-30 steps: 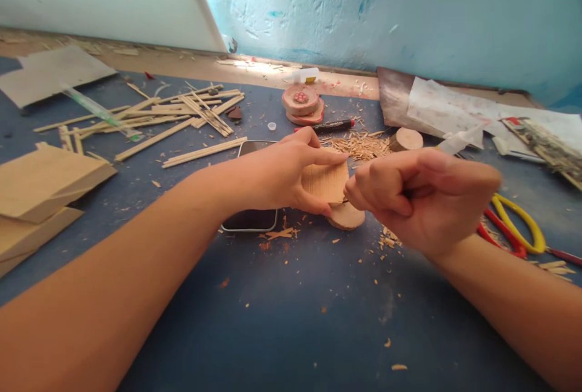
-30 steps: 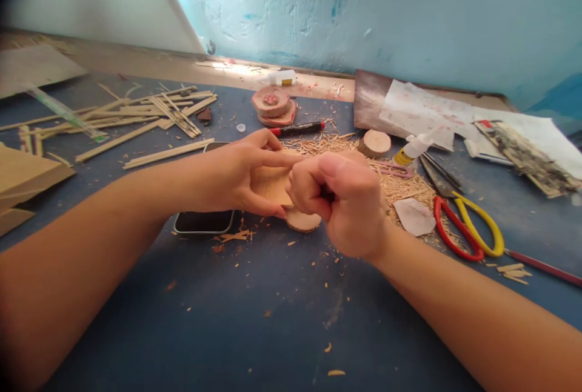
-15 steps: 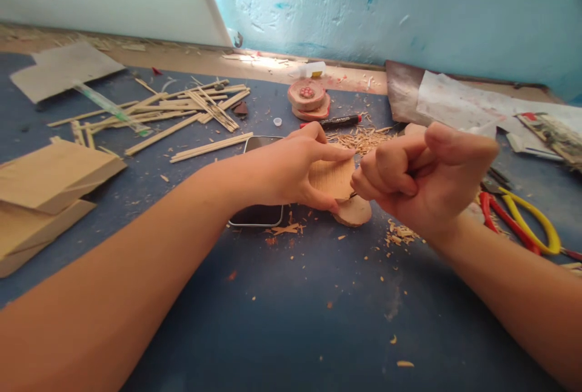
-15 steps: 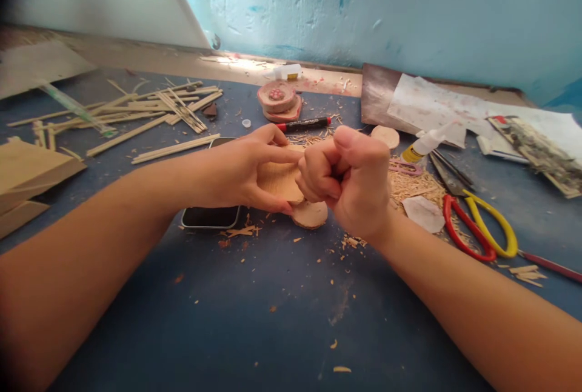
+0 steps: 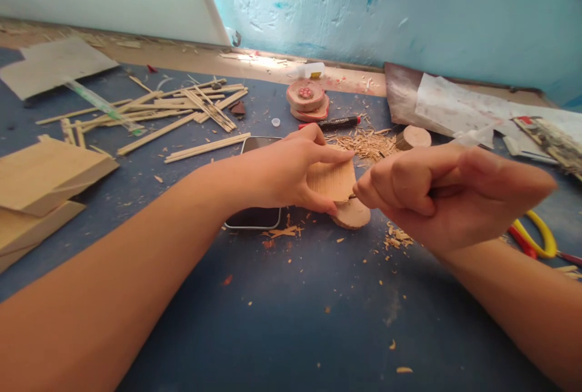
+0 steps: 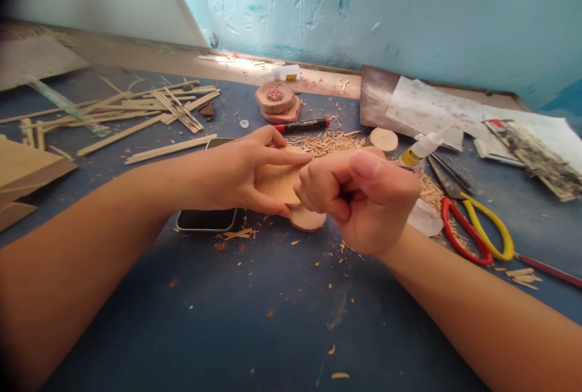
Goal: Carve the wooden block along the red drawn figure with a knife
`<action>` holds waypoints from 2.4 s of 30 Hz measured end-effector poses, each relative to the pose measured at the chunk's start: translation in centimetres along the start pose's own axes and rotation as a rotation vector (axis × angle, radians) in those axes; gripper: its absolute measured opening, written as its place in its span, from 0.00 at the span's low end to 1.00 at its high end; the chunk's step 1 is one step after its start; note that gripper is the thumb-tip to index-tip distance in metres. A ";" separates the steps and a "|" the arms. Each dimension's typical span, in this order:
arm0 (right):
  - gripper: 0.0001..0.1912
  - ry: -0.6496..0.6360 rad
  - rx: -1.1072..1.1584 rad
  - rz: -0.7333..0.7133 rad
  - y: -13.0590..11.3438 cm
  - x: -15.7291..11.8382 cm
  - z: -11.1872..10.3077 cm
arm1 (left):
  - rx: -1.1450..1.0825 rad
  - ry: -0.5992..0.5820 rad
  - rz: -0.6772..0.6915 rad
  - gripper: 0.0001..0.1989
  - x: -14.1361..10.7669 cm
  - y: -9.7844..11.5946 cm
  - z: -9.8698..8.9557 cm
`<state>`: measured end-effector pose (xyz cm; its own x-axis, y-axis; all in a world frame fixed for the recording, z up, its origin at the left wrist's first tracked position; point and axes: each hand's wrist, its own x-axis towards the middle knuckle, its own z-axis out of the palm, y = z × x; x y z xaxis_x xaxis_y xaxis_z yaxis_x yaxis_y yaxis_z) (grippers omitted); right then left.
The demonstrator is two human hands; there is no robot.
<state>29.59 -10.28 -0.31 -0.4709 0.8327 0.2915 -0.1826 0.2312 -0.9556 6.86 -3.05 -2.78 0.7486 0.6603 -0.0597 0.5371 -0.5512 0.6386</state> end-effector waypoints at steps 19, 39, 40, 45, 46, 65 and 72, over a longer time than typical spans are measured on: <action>0.32 -0.098 0.142 -0.006 1.0 0.8 -1.6 | -0.004 -0.025 -0.020 0.38 -0.1 0.1 0.0; 0.31 -0.033 0.095 -0.143 2.0 0.4 -0.3 | 0.059 -0.020 0.038 0.28 0.0 0.2 -0.1; 0.31 -0.050 0.120 -0.129 2.1 0.6 -0.5 | 0.054 -0.017 0.038 0.28 0.0 0.3 -0.1; 0.33 -0.091 0.201 -0.077 2.8 1.6 -1.4 | 0.010 -0.034 -0.017 0.28 0.0 0.8 -0.1; 0.33 -0.094 0.222 -0.071 3.0 1.7 -1.5 | 0.012 -0.034 -0.025 0.29 0.0 0.8 -0.1; 0.34 0.024 0.108 0.061 0.2 -0.6 -4.0 | 0.052 0.077 0.126 0.32 -1.3 0.5 0.2; 0.32 -0.006 0.147 0.002 -0.4 -0.8 -4.2 | -0.018 0.315 0.200 0.17 -0.9 1.0 -1.1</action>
<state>33.62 -8.90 -0.33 -0.4763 0.8299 0.2906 -0.3059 0.1534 -0.9396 6.24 -3.64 -1.28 0.6804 0.6667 0.3044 0.3838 -0.6779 0.6270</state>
